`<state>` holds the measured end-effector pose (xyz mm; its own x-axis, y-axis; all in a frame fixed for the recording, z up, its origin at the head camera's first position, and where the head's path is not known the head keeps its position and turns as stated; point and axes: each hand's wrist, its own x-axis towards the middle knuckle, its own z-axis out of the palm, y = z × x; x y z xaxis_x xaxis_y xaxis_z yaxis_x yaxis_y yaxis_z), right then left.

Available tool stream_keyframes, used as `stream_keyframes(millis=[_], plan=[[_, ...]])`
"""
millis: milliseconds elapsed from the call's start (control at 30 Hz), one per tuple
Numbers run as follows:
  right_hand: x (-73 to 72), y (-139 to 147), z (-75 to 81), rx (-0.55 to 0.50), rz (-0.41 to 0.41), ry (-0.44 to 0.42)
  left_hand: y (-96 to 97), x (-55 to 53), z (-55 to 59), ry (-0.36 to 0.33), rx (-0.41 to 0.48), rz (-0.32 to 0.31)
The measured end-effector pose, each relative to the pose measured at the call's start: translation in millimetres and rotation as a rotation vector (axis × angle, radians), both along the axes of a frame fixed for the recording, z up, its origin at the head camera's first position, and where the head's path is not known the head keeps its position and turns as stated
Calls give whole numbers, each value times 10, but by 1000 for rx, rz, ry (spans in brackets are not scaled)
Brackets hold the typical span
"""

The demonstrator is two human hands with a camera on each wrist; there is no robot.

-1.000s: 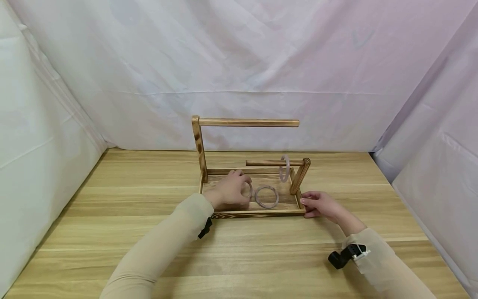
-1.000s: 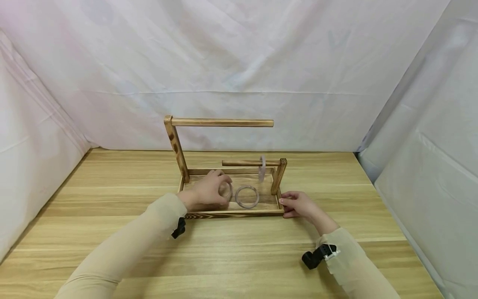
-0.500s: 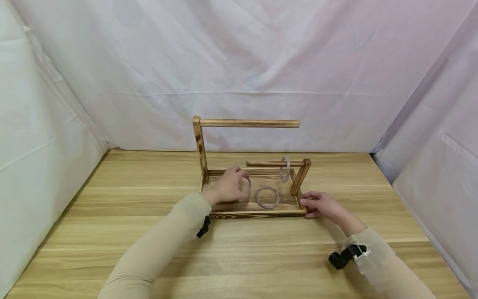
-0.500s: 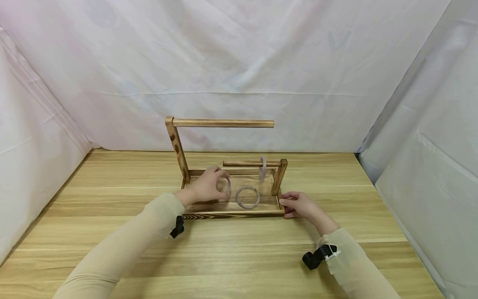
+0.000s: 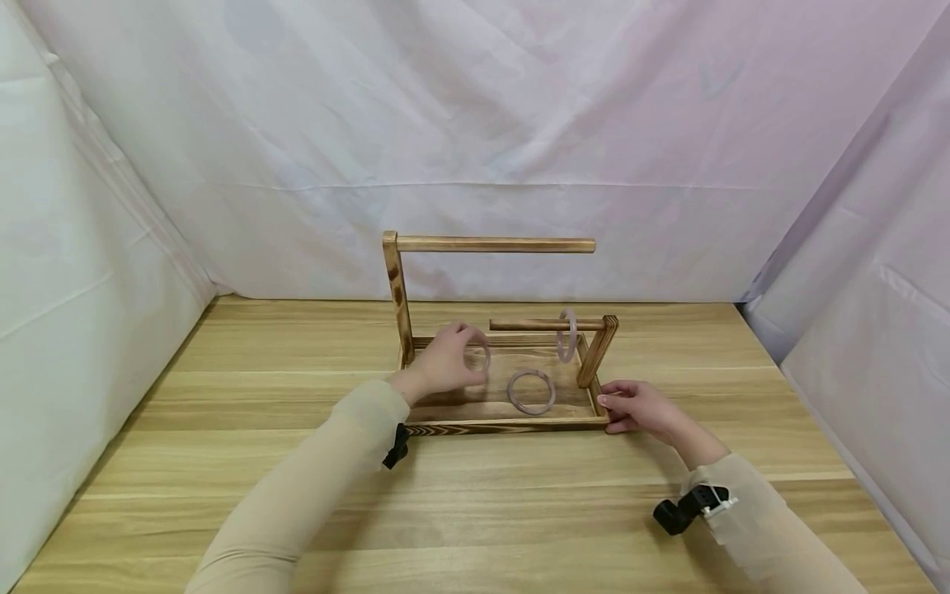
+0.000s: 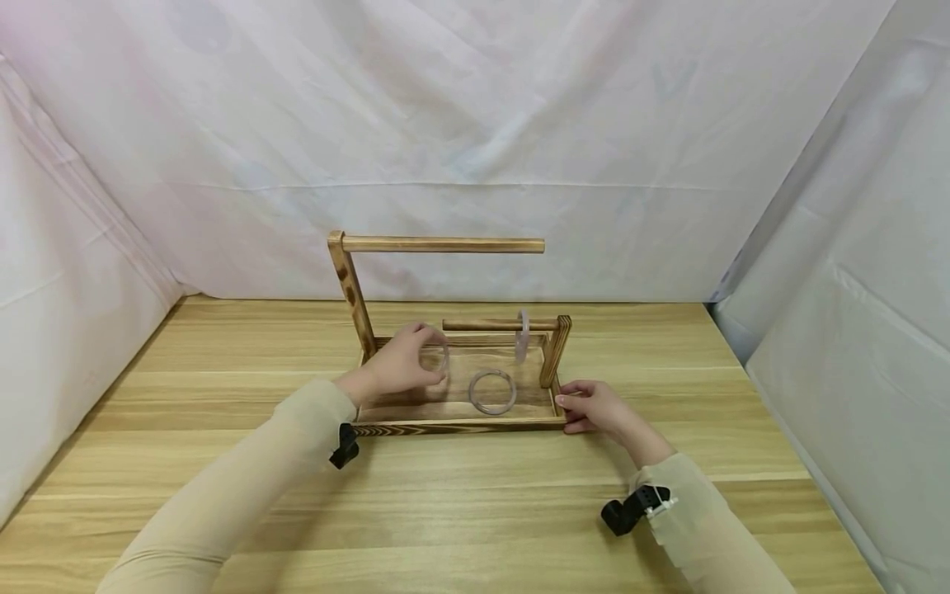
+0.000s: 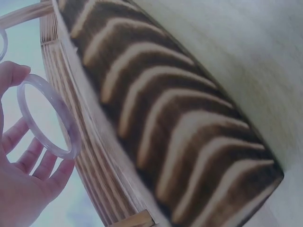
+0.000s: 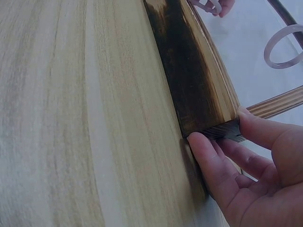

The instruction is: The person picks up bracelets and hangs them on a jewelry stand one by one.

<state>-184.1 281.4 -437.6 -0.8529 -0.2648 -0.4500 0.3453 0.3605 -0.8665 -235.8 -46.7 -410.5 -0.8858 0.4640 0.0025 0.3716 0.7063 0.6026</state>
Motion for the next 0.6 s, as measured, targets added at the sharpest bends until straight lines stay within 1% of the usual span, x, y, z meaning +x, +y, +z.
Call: stream_keyframes(millis=[267, 600], plan=[[-6, 1, 5, -4, 3, 1, -65, -19, 30, -50, 34, 31], [-2, 2, 18, -8, 2, -4, -122, -14, 59, -62, 75, 50]])
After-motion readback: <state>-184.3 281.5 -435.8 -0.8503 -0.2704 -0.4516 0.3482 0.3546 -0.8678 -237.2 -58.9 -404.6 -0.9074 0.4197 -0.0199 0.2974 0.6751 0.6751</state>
